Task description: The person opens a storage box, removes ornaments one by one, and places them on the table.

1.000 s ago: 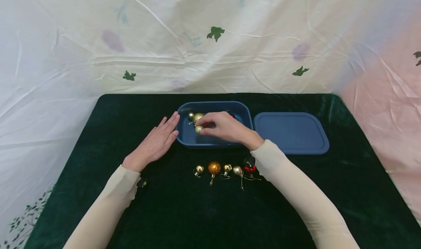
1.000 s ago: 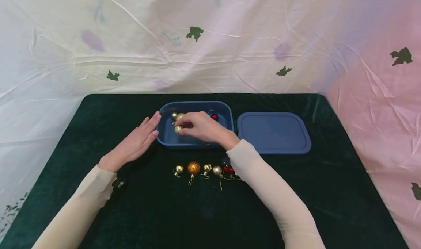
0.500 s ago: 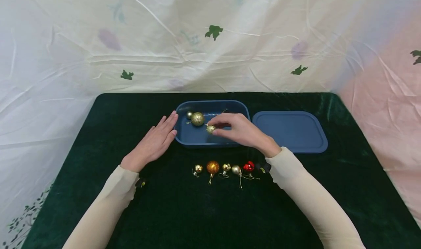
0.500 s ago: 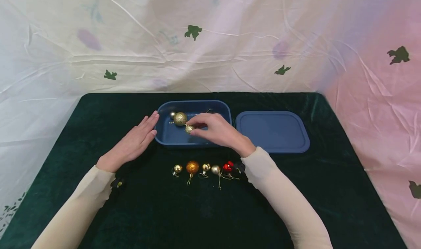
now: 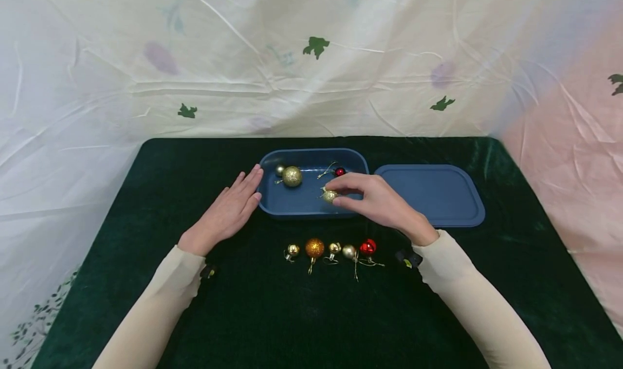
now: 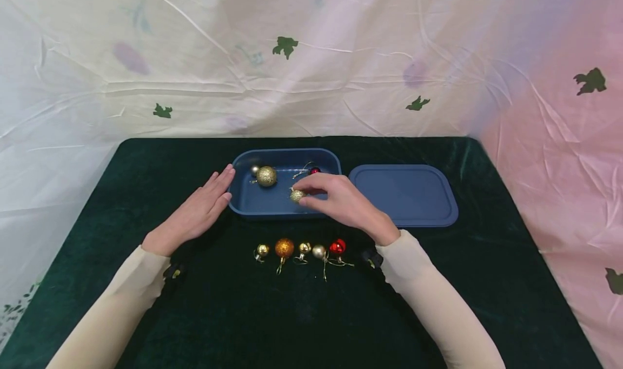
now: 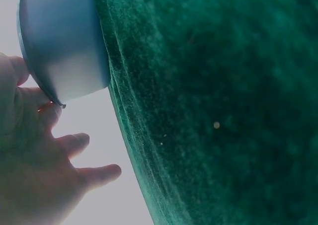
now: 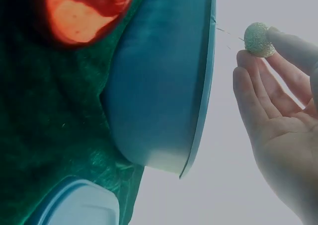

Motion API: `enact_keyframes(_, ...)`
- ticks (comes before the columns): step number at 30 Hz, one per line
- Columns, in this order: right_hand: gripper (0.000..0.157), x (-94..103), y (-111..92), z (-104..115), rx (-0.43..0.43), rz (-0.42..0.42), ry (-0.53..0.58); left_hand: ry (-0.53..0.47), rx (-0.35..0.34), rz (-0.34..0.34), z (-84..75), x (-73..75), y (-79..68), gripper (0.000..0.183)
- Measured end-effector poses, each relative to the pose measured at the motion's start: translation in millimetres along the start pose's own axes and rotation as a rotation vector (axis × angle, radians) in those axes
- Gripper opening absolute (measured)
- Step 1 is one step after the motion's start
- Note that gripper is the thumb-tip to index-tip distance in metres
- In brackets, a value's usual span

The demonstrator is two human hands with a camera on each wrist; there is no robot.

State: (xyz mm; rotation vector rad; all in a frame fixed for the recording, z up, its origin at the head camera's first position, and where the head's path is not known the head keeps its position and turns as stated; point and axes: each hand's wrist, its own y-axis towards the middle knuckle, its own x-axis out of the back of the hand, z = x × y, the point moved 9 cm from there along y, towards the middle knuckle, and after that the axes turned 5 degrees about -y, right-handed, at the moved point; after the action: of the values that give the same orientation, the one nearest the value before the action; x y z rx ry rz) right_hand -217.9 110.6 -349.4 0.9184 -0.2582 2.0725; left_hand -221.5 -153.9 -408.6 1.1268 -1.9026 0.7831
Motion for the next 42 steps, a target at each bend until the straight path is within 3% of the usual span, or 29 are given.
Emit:
enact_keyframes(18, 0.033, 9.2, -48.8, -14.7, -0.028, -0.061, -0.009, 0.004, -0.009, 0.001, 1.4, 0.3, -1.5, 0.062)
enact_keyframes(27, 0.033, 18.5, -73.8, -24.2, -0.070, -0.083, -0.062, 0.008, -0.007, 0.007, 2.0, 0.7, -1.2, 0.063)
enact_keyframes(42, 0.036, 28.7, -106.0, -32.9, -0.067, -0.123, -0.130, 0.022, 0.008, 0.013, 2.5, 0.4, -0.1, 0.063)
